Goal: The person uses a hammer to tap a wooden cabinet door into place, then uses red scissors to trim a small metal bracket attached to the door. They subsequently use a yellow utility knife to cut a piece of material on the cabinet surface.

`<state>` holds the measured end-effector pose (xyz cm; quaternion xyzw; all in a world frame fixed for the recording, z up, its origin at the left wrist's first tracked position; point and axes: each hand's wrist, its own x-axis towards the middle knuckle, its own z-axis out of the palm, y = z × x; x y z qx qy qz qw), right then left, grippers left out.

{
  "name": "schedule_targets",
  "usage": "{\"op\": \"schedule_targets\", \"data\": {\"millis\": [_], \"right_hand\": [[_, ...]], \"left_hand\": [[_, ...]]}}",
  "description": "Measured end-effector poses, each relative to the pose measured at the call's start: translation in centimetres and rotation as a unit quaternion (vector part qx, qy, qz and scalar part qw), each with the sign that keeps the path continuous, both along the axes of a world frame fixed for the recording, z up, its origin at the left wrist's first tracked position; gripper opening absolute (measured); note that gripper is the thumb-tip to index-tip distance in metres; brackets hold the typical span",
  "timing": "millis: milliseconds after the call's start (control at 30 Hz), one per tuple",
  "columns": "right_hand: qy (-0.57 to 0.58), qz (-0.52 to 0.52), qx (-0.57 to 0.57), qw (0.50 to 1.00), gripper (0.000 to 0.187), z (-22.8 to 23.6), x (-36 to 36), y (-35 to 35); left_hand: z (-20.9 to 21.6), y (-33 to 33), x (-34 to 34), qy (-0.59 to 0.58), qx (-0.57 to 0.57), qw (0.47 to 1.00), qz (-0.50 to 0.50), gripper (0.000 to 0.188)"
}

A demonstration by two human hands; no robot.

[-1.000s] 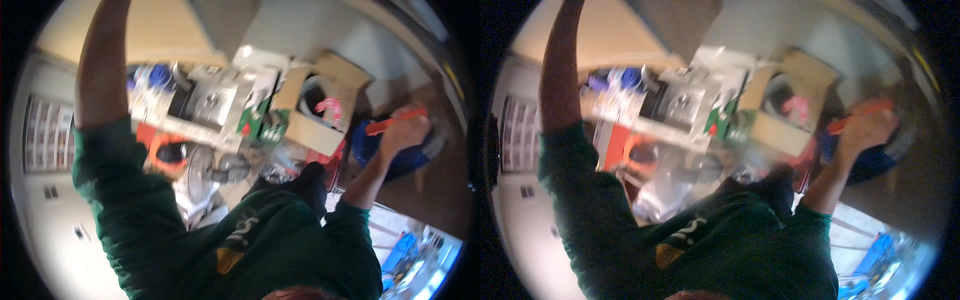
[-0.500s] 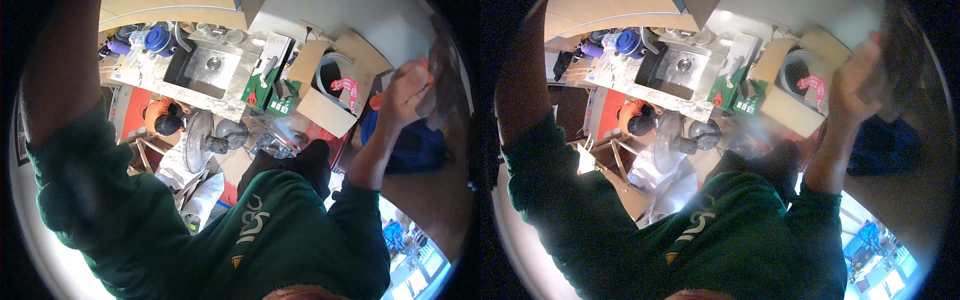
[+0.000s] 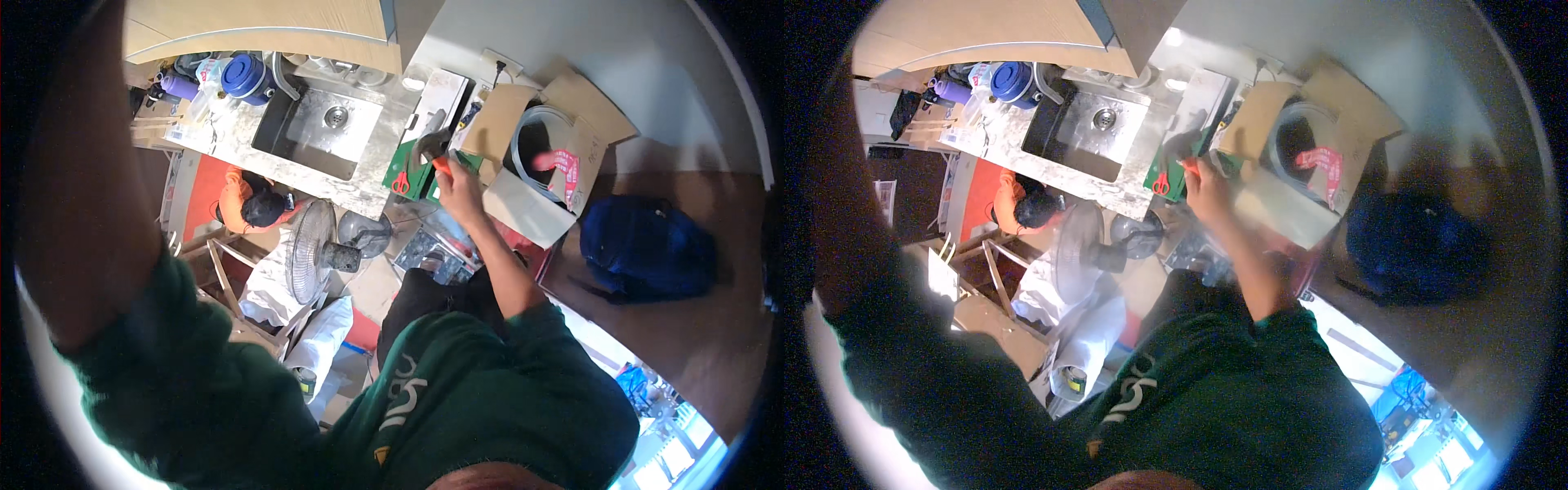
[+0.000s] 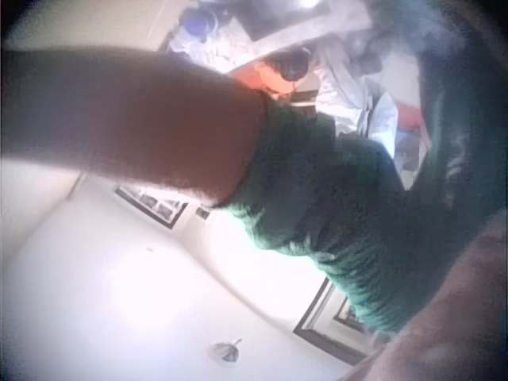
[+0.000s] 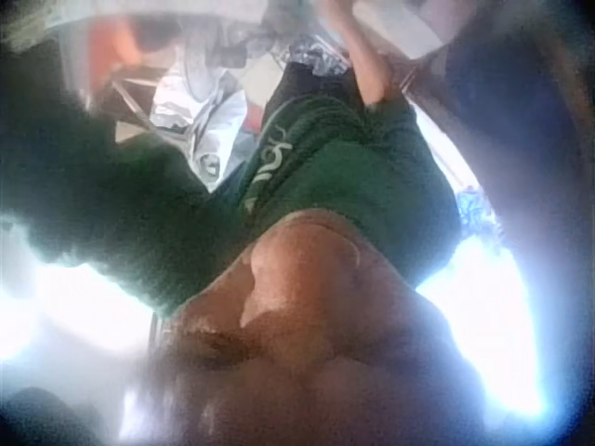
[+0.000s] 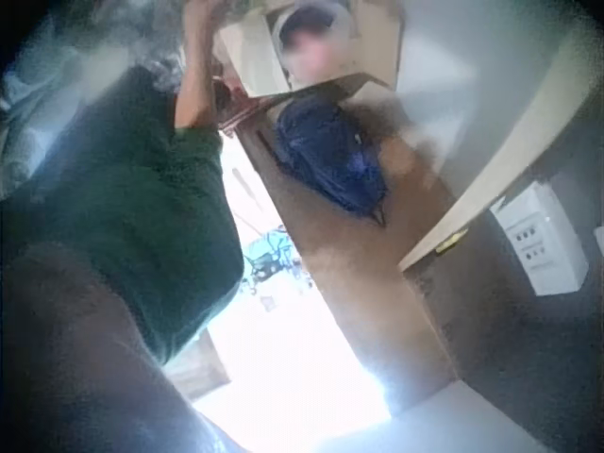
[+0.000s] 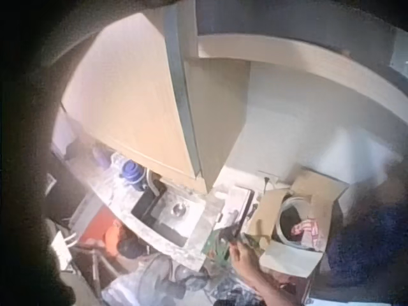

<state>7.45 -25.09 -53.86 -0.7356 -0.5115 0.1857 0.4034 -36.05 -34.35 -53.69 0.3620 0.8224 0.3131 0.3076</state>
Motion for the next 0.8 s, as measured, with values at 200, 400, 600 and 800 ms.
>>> {"op": "schedule_targets", "data": {"millis": [200, 400, 600, 800], "right_hand": [[-0.092, -0.014, -0.065, 0.993, 0.030, -14.6, -0.4, 5.1], [-0.130, -0.001, -0.131, 0.983, 0.027, -21.1, 3.9, 8.1], [-0.180, -0.083, 0.021, 0.980, 0.028, -18.1, 2.8, 8.7], [-0.042, 0.046, -0.224, 0.973, 0.021, -19.0, -6.6, 6.8]], "left_hand": [[-0.6, -4.6, 0.2, -0.001, -0.029, 0.998, 0.053, 0.093], [-0.1, -1.6, 3.1, 0.008, 0.043, 0.999, 0.030, 0.094], [5.6, 10.3, 8.4, 0.049, 0.275, 0.959, -0.055, 0.096], [19.9, 24.4, 14.4, 0.098, 0.534, 0.829, -0.131, 0.097]]}}
